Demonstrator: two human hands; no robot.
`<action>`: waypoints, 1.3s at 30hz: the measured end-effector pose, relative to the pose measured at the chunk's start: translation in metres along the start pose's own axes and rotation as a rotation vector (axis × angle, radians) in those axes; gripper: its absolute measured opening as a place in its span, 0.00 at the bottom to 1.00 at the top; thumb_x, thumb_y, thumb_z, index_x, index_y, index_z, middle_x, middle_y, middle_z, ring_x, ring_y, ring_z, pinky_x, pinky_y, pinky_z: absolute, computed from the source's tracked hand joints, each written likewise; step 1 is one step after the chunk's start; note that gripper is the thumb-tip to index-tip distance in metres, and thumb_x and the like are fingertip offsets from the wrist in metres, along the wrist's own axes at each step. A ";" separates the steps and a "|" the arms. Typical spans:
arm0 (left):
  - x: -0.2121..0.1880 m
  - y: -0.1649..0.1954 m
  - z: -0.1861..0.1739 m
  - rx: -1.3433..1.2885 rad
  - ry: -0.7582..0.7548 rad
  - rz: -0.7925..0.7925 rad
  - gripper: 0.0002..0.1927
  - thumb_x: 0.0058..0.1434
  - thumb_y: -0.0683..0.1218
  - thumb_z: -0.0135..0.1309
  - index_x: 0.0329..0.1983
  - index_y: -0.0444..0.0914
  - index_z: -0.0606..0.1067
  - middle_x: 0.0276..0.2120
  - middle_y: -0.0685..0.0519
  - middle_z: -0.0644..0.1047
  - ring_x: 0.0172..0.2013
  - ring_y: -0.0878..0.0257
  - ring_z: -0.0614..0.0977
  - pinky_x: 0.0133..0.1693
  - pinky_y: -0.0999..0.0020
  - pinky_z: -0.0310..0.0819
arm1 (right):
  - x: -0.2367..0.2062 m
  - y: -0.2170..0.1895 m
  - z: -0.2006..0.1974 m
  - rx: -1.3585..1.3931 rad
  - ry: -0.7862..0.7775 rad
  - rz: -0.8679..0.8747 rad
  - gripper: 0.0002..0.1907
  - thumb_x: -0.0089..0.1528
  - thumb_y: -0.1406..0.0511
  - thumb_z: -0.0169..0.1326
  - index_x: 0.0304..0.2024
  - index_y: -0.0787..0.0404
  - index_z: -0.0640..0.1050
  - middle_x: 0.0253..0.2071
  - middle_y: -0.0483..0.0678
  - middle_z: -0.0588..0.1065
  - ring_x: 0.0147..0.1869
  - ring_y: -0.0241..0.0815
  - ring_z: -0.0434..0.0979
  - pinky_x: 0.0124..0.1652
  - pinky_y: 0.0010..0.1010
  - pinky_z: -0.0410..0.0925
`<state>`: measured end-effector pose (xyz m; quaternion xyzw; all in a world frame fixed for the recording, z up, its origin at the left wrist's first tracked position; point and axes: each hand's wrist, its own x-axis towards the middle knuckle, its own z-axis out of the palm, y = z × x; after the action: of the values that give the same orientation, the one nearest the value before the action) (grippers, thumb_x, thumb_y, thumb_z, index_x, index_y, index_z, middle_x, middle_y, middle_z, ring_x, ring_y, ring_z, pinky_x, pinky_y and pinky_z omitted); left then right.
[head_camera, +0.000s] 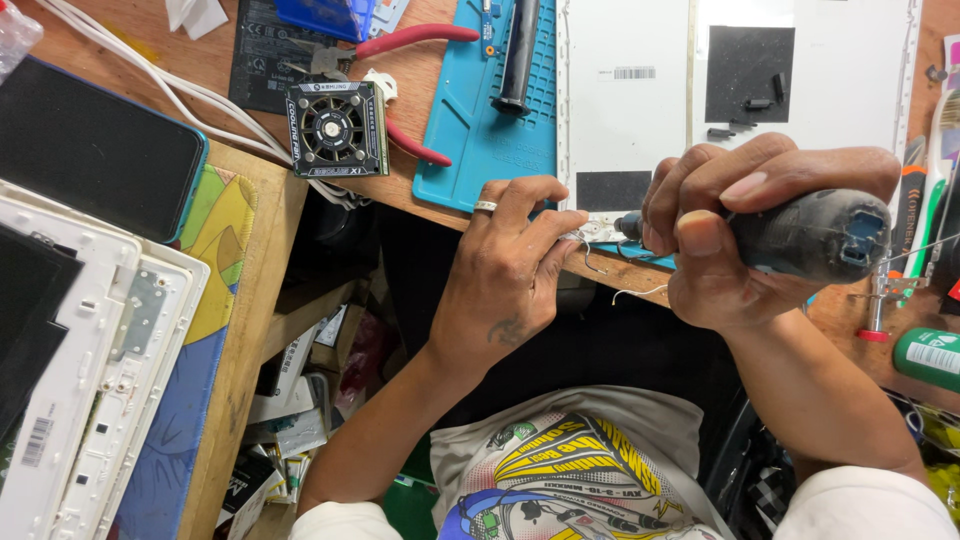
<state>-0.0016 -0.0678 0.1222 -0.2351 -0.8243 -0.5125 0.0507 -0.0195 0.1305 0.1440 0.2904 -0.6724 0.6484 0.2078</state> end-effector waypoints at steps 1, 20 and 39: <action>0.000 0.000 0.000 -0.002 0.000 -0.001 0.12 0.61 0.36 0.60 0.48 0.35 0.78 0.51 0.48 0.73 0.54 0.51 0.76 0.54 0.59 0.73 | 0.001 0.000 0.000 -0.003 -0.006 -0.001 0.15 0.70 0.66 0.54 0.51 0.56 0.61 0.26 0.49 0.68 0.19 0.40 0.69 0.18 0.29 0.70; 0.000 0.000 -0.001 0.000 0.003 -0.003 0.11 0.61 0.36 0.60 0.47 0.35 0.78 0.51 0.48 0.73 0.53 0.50 0.76 0.53 0.58 0.73 | 0.001 0.001 0.001 0.011 -0.001 0.023 0.15 0.70 0.66 0.54 0.50 0.57 0.60 0.25 0.47 0.68 0.19 0.39 0.70 0.18 0.28 0.68; -0.002 -0.001 0.001 -0.002 0.000 -0.011 0.11 0.61 0.36 0.61 0.47 0.35 0.78 0.51 0.48 0.73 0.53 0.51 0.76 0.53 0.59 0.73 | -0.004 0.005 0.000 0.004 0.005 0.013 0.16 0.70 0.65 0.55 0.51 0.57 0.61 0.32 0.50 0.70 0.18 0.37 0.72 0.20 0.28 0.67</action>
<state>-0.0007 -0.0681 0.1201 -0.2308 -0.8251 -0.5135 0.0478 -0.0203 0.1312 0.1374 0.2846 -0.6726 0.6517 0.2048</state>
